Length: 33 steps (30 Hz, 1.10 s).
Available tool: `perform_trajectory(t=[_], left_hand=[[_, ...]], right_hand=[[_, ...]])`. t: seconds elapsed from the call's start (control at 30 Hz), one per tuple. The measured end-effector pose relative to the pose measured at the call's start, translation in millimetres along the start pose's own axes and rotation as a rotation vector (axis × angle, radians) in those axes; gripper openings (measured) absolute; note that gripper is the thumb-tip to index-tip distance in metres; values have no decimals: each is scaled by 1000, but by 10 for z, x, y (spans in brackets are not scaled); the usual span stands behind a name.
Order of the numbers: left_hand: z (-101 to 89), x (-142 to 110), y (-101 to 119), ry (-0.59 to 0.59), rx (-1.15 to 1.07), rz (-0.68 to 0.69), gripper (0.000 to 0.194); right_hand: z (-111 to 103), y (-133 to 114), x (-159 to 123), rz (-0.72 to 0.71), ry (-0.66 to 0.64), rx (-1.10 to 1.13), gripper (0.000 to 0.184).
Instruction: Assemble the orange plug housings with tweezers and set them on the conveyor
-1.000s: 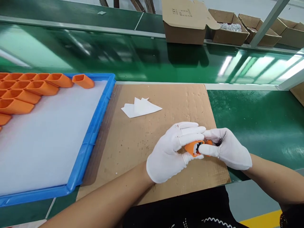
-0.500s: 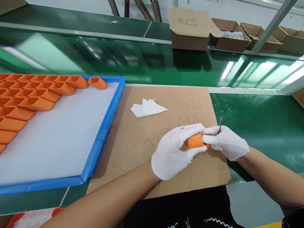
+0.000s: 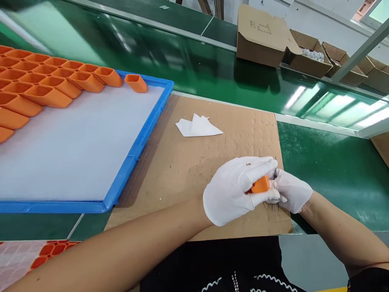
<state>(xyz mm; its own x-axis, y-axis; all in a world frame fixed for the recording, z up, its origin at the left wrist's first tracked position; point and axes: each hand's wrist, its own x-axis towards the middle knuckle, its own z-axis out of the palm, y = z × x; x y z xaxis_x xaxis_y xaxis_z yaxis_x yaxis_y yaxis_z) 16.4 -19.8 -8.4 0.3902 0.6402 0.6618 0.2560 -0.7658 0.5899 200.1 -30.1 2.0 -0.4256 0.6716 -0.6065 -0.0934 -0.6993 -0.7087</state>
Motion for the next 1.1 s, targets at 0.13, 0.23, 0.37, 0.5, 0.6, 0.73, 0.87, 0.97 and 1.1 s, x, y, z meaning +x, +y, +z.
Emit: perform_trajectory(t=[0.13,0.23,0.37,0.5,0.6,0.73,0.87,0.97,1.1], left_hand=[[1,14,-111,25,90,-38,18],[24,-3,-193,-11,63,-144,19],[52,-46,-261,-30,-160,-338,30],[91,-79,-288,-42,-390,-518,37],[111,-107,-279,35,-420,-572,40],[73,-127,-253,124,-256,-453,35],[-7,-99,-213,107,-39,-298,36],[-46,-76,-180,105,74,-238,38],[-64,-80,-158,99,124,-201,41]], right_hand=[[20,-142,-135,-179,291,-130,46],[39,-183,-225,-289,377,-317,47],[-25,-199,-270,-442,510,-499,53],[-161,-195,-324,-891,786,-622,74],[-165,-152,-403,-991,685,-624,66],[1,-70,-427,-1050,445,-488,13],[137,14,-367,-1079,357,-494,34],[149,72,-354,-1128,441,-576,41],[131,115,-353,-1163,449,-617,47]])
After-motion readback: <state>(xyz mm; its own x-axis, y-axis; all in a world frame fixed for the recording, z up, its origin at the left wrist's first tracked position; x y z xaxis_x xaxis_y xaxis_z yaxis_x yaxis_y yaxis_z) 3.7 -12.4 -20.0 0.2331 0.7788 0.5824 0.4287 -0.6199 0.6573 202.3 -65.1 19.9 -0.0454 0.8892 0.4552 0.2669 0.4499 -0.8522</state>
